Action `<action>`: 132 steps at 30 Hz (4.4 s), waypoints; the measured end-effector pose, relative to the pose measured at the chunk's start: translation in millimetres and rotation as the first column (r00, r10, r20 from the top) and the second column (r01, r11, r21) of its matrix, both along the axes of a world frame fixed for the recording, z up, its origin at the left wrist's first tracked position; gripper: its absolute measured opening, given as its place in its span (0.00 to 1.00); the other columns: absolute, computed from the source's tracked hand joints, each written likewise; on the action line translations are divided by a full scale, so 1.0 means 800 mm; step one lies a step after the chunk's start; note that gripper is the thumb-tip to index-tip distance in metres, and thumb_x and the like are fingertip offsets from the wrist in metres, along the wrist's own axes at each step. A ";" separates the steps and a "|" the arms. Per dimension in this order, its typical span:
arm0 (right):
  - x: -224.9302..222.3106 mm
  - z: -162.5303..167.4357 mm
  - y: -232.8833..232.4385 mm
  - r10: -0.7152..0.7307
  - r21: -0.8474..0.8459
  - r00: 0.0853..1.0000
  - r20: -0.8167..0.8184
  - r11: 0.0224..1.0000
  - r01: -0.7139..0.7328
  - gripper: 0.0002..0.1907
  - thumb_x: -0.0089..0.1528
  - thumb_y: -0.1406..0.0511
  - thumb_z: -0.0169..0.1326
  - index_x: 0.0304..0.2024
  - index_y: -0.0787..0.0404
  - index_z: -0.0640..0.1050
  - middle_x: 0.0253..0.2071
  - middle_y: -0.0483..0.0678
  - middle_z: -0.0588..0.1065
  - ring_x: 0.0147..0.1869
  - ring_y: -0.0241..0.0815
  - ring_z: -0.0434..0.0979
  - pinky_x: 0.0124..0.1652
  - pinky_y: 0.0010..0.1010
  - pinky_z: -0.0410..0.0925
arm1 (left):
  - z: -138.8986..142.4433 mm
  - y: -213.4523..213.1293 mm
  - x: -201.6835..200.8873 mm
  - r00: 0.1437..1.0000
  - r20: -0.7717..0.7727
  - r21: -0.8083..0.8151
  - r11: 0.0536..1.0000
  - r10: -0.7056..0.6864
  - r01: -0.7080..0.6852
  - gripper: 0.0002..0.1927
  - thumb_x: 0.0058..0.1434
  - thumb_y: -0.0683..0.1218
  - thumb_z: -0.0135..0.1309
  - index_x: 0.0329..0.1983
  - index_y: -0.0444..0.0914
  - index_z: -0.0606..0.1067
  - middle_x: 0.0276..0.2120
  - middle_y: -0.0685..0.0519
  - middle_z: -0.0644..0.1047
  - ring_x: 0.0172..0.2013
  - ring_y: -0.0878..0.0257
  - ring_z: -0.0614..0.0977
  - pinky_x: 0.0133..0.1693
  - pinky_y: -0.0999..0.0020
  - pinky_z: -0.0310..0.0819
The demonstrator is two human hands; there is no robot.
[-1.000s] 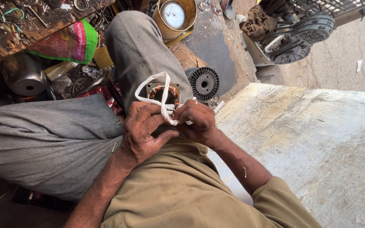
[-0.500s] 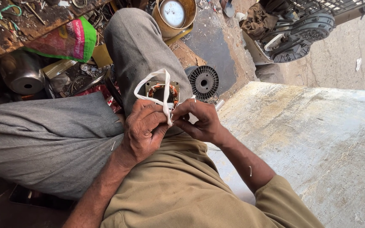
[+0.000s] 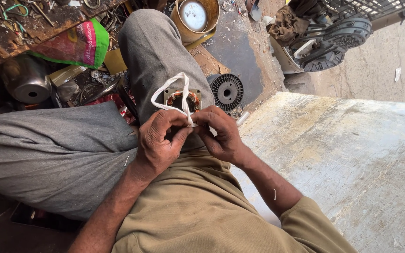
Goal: The person sits on the ground and works on a motor stator, manipulating copper windings and inserting white insulated wires into the slots. They adjust the wires by hand and occasionally use a pair of orange-handled scissors to trim or position the wires.
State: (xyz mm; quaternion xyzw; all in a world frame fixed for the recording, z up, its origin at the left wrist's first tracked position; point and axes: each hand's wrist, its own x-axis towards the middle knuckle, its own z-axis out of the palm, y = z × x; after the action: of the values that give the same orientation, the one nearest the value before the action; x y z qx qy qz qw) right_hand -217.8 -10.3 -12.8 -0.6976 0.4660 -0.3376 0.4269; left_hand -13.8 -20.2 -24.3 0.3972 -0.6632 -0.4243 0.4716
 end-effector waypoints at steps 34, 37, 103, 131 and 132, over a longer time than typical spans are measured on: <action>-0.007 0.012 -0.017 0.052 0.156 0.986 -0.155 0.987 -0.027 0.09 0.64 0.64 0.65 0.36 0.64 0.79 0.28 0.45 0.72 0.30 0.34 0.69 0.31 0.28 0.64 | 0.050 -0.090 0.033 0.770 -0.613 0.446 0.726 -0.178 0.523 0.20 0.77 0.54 0.47 0.57 0.33 0.75 0.26 0.58 0.71 0.26 0.70 0.71 0.30 0.77 0.68; -0.009 0.003 -0.012 0.007 0.208 1.000 0.015 0.978 -0.010 0.10 0.65 0.63 0.63 0.38 0.64 0.80 0.30 0.44 0.76 0.31 0.30 0.70 0.32 0.25 0.66 | 0.048 -0.092 0.043 0.992 -0.124 0.161 0.987 0.000 0.020 0.20 0.75 0.52 0.53 0.60 0.32 0.73 0.37 0.52 0.75 0.36 0.60 0.75 0.40 0.69 0.72; 0.017 -0.032 0.023 -0.216 -0.470 0.969 -0.119 0.872 0.137 0.16 0.54 0.68 0.65 0.45 0.61 0.81 0.42 0.49 0.77 0.47 0.47 0.76 0.45 0.37 0.69 | -0.010 0.043 0.000 0.891 -0.454 0.765 0.528 0.034 0.369 0.07 0.60 0.43 0.61 0.35 0.32 0.82 0.25 0.53 0.80 0.24 0.71 0.77 0.25 0.76 0.73; -0.009 -0.034 0.002 0.000 -0.409 0.986 -0.168 0.910 -0.070 0.12 0.57 0.72 0.66 0.41 0.53 0.82 0.44 0.48 0.72 0.46 0.44 0.73 0.42 0.30 0.69 | 0.046 0.024 0.016 0.921 0.382 -0.163 0.975 -0.076 0.148 0.08 0.47 0.35 0.63 0.28 0.33 0.75 0.32 0.46 0.76 0.34 0.52 0.80 0.36 0.58 0.77; -0.014 -0.034 -0.002 0.008 -0.421 0.985 -0.173 0.903 -0.081 0.12 0.56 0.71 0.68 0.41 0.53 0.82 0.43 0.46 0.71 0.45 0.42 0.73 0.42 0.31 0.68 | 0.045 0.021 0.017 0.930 0.360 -0.151 0.979 -0.077 0.140 0.08 0.48 0.35 0.63 0.31 0.33 0.76 0.34 0.46 0.77 0.35 0.52 0.80 0.37 0.59 0.77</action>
State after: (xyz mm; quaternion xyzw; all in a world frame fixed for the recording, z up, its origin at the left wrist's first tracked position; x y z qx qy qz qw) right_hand -229.1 -12.2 -39.7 -0.8103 0.3989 -0.3616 0.2312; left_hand -0.3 -3.1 11.6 0.3865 -0.7925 -0.3121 0.3538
